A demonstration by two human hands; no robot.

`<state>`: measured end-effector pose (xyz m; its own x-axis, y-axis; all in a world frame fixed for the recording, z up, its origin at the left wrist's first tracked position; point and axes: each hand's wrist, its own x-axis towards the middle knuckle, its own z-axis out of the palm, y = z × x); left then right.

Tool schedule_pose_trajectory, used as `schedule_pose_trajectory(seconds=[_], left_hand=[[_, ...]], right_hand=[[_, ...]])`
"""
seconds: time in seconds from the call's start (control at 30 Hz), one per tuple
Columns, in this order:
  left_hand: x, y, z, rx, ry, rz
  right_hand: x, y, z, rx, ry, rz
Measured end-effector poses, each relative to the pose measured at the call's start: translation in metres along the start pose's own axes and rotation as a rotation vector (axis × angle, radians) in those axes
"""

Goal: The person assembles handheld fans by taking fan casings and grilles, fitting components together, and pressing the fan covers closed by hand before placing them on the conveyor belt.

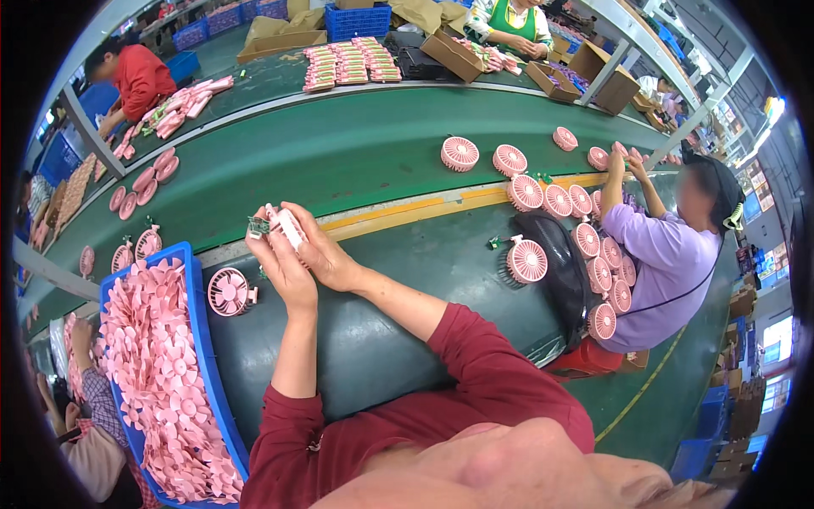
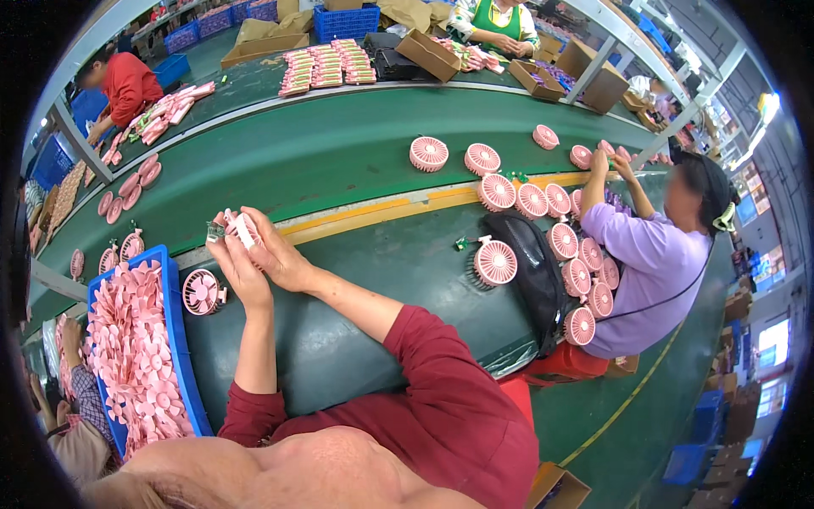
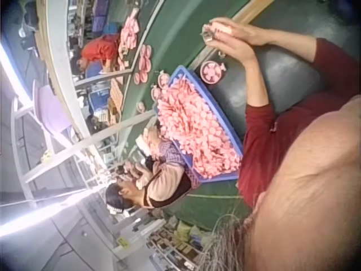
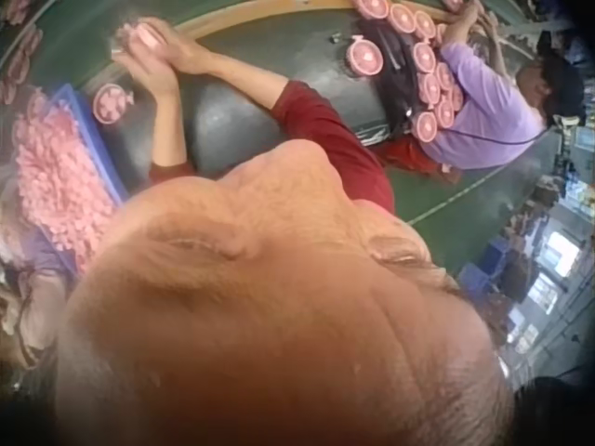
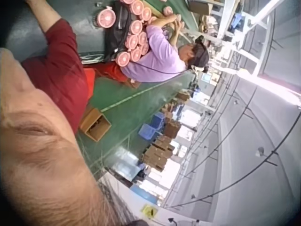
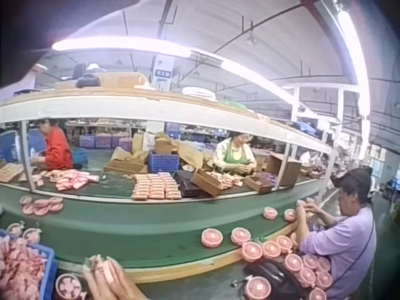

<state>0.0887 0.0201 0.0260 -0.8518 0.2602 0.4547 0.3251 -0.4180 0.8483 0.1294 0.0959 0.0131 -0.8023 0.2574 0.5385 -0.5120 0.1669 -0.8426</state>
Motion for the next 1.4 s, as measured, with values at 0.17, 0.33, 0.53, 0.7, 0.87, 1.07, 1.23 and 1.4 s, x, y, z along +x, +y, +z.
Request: schedule_pose_trajectory(seconds=[0.17,0.33,0.53,0.7,0.87,1.07,1.23,1.4], left_hand=[[-0.002,-0.009,0.004,0.183,-0.024,0.206],[0.006,-0.011,-0.002,0.171,-0.102,-0.020],[0.008,0.009,0.000,0.159,-0.342,-0.114],[-0.004,0.091,-0.008,-0.477,-0.594,-0.024],[-0.022,0.147,-0.022,-0.888,-0.613,0.017],[-0.001,0.143,-0.027,-1.179,-0.829,0.248],[-0.008,0.155,-0.033,-1.178,-0.700,0.176],[-0.010,0.152,-0.036,-1.269,-0.713,0.146]], right_hand=[[-0.003,0.007,0.000,0.073,0.056,0.066],[0.004,0.022,-0.014,-0.016,0.079,0.176],[0.010,0.062,-0.107,-0.937,0.515,-0.014],[-0.007,0.068,-0.119,-1.210,0.516,-0.026],[-0.003,0.071,-0.085,-0.934,0.261,-0.135],[-0.005,0.087,-0.093,-0.680,0.264,0.153],[-0.003,0.083,-0.087,-0.673,0.239,0.195],[-0.004,0.083,-0.087,-0.663,0.222,0.227]])
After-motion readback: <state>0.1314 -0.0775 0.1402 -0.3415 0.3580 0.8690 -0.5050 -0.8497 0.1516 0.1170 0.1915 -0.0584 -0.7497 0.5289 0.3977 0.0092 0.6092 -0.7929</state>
